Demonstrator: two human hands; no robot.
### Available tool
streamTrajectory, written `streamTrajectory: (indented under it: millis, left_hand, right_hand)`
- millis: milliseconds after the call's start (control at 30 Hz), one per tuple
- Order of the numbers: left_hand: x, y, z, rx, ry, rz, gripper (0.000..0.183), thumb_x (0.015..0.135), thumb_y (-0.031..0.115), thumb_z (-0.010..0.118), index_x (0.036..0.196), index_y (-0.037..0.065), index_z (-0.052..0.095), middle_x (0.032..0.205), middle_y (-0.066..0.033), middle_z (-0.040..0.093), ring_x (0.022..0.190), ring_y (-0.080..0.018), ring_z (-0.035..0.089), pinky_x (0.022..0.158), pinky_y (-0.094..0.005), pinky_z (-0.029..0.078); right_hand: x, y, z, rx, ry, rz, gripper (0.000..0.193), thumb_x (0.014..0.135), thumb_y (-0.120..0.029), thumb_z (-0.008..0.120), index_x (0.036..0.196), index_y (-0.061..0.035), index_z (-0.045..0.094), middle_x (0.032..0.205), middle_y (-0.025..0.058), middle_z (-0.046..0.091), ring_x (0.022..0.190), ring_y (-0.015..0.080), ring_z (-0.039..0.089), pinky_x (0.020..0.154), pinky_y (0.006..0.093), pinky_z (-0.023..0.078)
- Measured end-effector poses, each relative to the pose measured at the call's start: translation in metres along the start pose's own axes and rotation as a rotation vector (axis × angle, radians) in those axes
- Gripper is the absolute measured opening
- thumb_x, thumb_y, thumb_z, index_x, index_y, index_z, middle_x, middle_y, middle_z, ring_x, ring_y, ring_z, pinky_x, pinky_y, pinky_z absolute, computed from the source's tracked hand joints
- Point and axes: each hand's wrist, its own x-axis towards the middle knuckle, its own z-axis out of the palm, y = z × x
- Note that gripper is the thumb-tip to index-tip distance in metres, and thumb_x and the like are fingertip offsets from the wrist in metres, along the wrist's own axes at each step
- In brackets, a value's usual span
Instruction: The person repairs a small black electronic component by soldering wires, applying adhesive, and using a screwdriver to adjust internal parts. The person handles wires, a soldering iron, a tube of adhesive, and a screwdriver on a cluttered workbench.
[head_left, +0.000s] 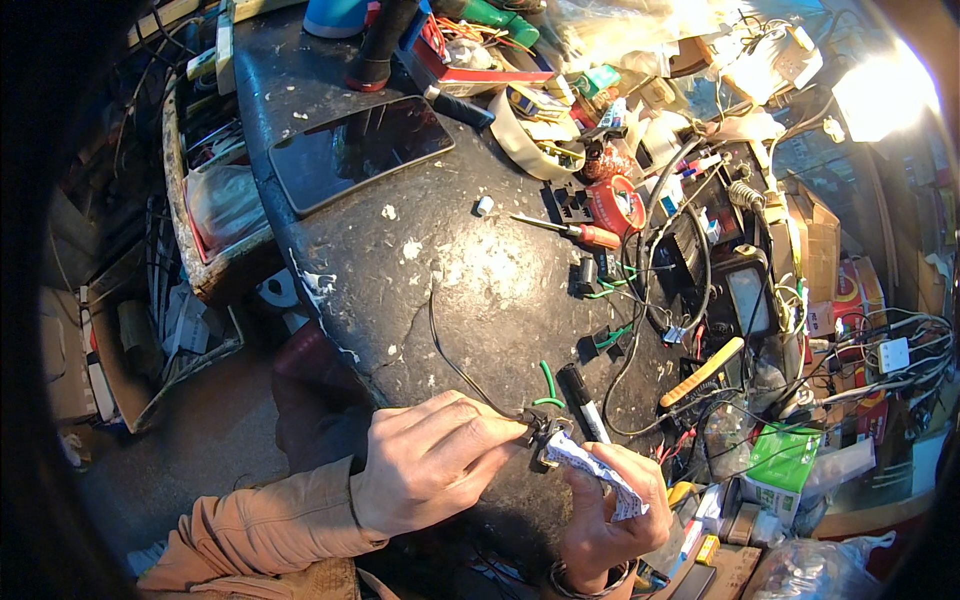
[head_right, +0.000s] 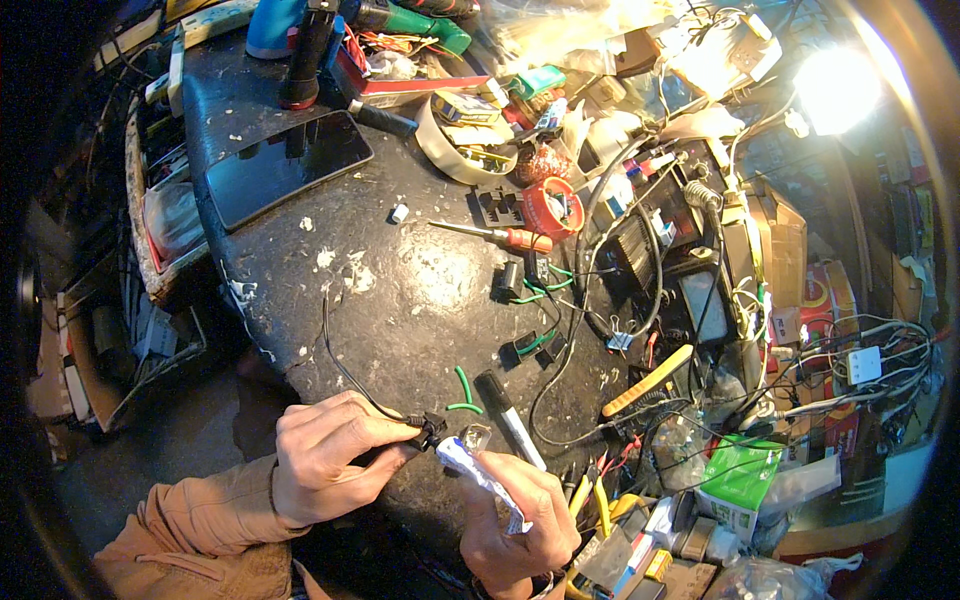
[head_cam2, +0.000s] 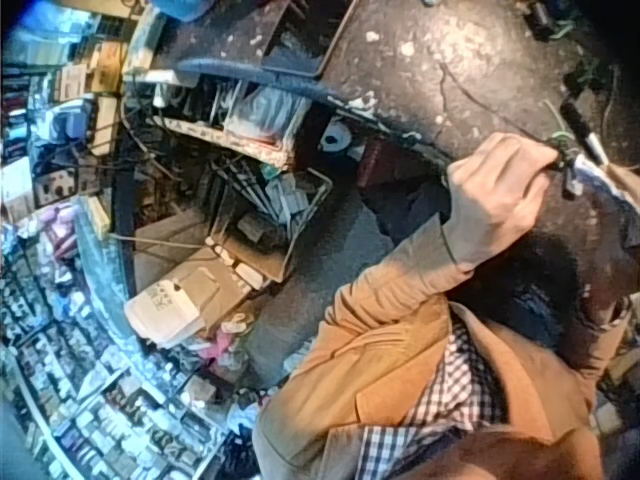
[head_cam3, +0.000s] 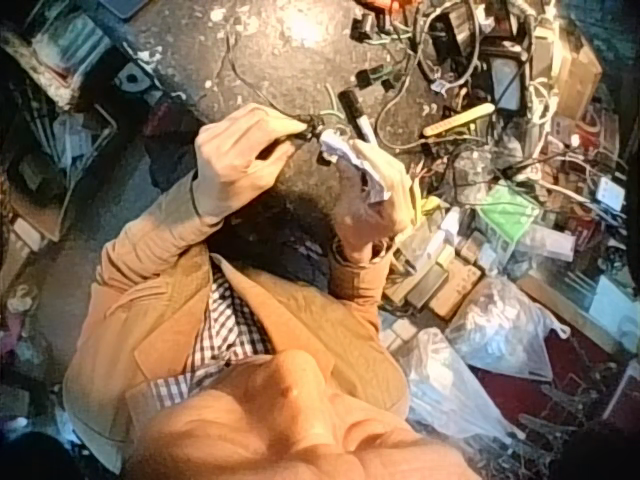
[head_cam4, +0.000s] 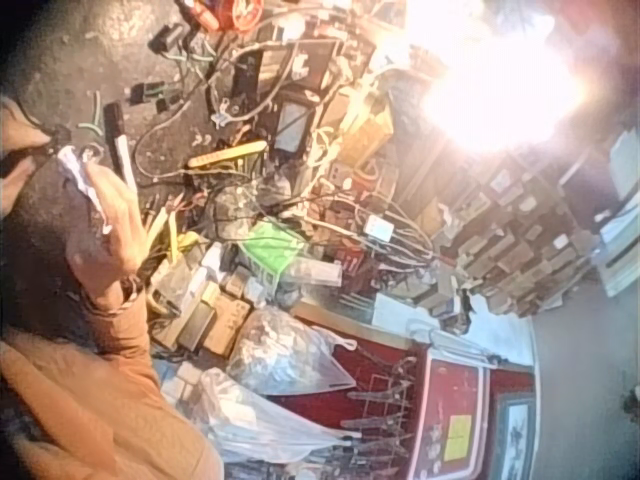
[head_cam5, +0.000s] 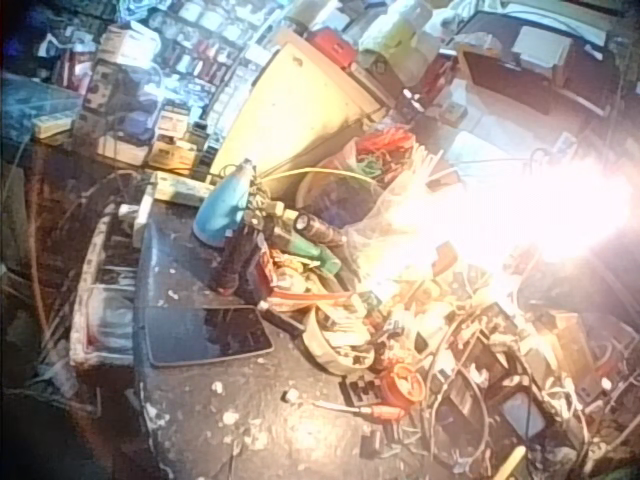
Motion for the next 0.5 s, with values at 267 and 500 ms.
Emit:
streamTrajectory:
  millis: [267,500]
  left_hand:
    - [0.0018,0.0014,-0.0011,-0.003,-0.002,0.008,0.036,0.077,-0.002,0.088,0.11,0.006,0.079,0.094,-0.0054,0.076,0.084,-0.0233,0.077,0.072,-0.0343,0.063]
    - [0.0027,0.0028,-0.0025,-0.004,-0.005,0.006,0.036,0.077,-0.002,0.088,0.111,0.006,0.078,0.094,-0.0057,0.076,0.084,-0.0238,0.077,0.072,-0.0343,0.063]
  right_hand:
    - [-0.0015,-0.0001,0.0003,0.01,0.004,-0.017,0.039,0.074,0.007,0.092,0.111,0.0013,0.079,0.1,0.0182,0.082,0.092,0.0269,0.077,0.084,0.0343,0.06]
    - [-0.0025,-0.0005,-0.0014,0.065,-0.005,0.024,0.036,0.077,0.003,0.093,0.111,0.0013,0.079,0.1,0.0178,0.081,0.092,0.0264,0.077,0.083,0.0337,0.06]
